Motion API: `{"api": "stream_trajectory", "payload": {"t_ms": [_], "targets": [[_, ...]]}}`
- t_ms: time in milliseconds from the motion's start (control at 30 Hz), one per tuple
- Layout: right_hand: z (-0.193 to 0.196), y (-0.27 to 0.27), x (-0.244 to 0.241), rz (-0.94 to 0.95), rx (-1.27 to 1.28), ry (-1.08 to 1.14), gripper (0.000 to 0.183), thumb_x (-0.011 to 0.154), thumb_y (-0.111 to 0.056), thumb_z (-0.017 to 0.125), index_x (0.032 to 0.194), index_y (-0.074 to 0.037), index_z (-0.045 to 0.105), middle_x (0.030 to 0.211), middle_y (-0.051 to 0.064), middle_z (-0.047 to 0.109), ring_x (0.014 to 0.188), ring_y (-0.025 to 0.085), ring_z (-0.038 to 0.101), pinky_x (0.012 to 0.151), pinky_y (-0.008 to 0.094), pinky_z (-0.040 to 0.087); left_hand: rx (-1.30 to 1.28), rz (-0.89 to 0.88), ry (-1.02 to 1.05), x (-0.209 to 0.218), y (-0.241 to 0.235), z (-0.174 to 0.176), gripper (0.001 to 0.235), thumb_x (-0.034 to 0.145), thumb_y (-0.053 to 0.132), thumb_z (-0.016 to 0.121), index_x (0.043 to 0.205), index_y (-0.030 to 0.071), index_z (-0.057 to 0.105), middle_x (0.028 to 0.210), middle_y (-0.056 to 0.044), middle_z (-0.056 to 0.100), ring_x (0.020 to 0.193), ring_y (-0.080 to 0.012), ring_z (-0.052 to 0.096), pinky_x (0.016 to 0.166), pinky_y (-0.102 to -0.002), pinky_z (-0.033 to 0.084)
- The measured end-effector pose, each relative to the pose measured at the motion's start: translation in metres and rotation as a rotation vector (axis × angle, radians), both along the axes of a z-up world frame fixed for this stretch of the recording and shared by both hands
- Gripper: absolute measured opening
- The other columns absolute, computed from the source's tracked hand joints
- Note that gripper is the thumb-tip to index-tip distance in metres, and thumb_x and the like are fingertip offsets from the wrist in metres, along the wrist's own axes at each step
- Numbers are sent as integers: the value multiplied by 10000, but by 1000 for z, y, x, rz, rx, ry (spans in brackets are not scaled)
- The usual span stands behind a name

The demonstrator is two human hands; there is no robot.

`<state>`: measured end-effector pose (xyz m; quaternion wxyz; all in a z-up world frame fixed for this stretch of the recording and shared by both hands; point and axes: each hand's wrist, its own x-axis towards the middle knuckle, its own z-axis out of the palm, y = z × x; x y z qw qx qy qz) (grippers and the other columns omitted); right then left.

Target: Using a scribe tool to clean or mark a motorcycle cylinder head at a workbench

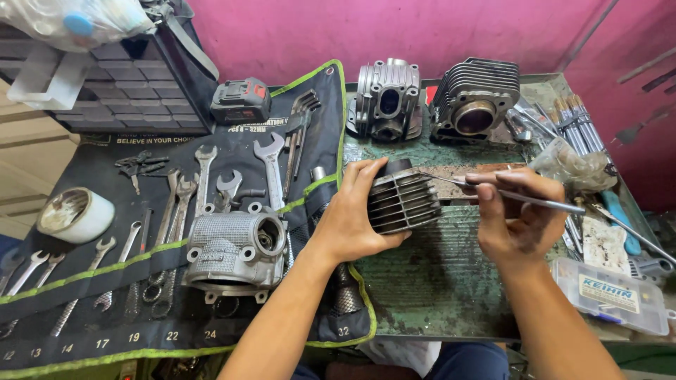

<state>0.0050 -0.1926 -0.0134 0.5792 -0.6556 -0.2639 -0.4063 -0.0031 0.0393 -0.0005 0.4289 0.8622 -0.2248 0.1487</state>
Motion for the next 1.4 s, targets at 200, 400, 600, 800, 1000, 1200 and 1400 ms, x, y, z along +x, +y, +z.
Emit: {"api": "stream_trajectory", "payload": {"t_ms": [200,400,600,800,1000,1200,1400], "targets": [[3,7,16,121,-92,-206,225,971,35,710,1052,37,500,873,198,732,785,346,765,716,358,593,-87,18,-28,-3,-6,-3,1059,487,308,875,1465,187,488,1329,-108,544,1103,-495,652,919,-625,571],[1,-5,6,58,-151,-262,189,994,-1,694,1000,27,507,881,182,741,784,347,754,720,359,581,-106,30,-24,-2,-5,-3,1065,488,309,878,1467,179,481,1335,-125,543,1085,-522,650,908,-643,569],[7,-2,10,131,-176,-335,166,991,57,659,1009,36,495,863,225,714,757,402,750,707,433,616,-88,7,-38,-2,-6,-7,1054,502,313,870,1474,188,481,1335,-107,533,1070,-515,655,890,-625,584],[10,8,6,180,-165,-334,167,979,46,654,1039,11,502,882,210,715,782,382,762,712,435,635,-90,-14,-63,-2,-6,-6,1063,490,301,884,1465,161,484,1329,-129,531,1077,-523,650,887,-630,585],[7,-1,-5,168,-76,-101,213,1056,-28,559,1186,-61,393,953,242,643,854,350,731,786,369,636,9,-53,0,-5,-1,1,1033,609,304,889,1487,85,391,1383,-127,426,1180,-334,634,946,-432,552],[10,-12,3,-213,-110,132,173,1083,-12,614,1158,23,462,1028,188,565,880,291,690,839,343,542,-2,-57,0,-6,0,0,1028,623,298,889,1491,72,386,1393,-129,419,1243,-337,589,952,-441,546],[12,1,-7,182,-7,-29,197,1060,-63,573,1155,-56,400,935,238,620,779,331,719,719,369,664,15,-74,41,-8,0,4,1047,601,271,894,1493,82,379,1393,-123,417,1162,-326,626,885,-451,574]]}}
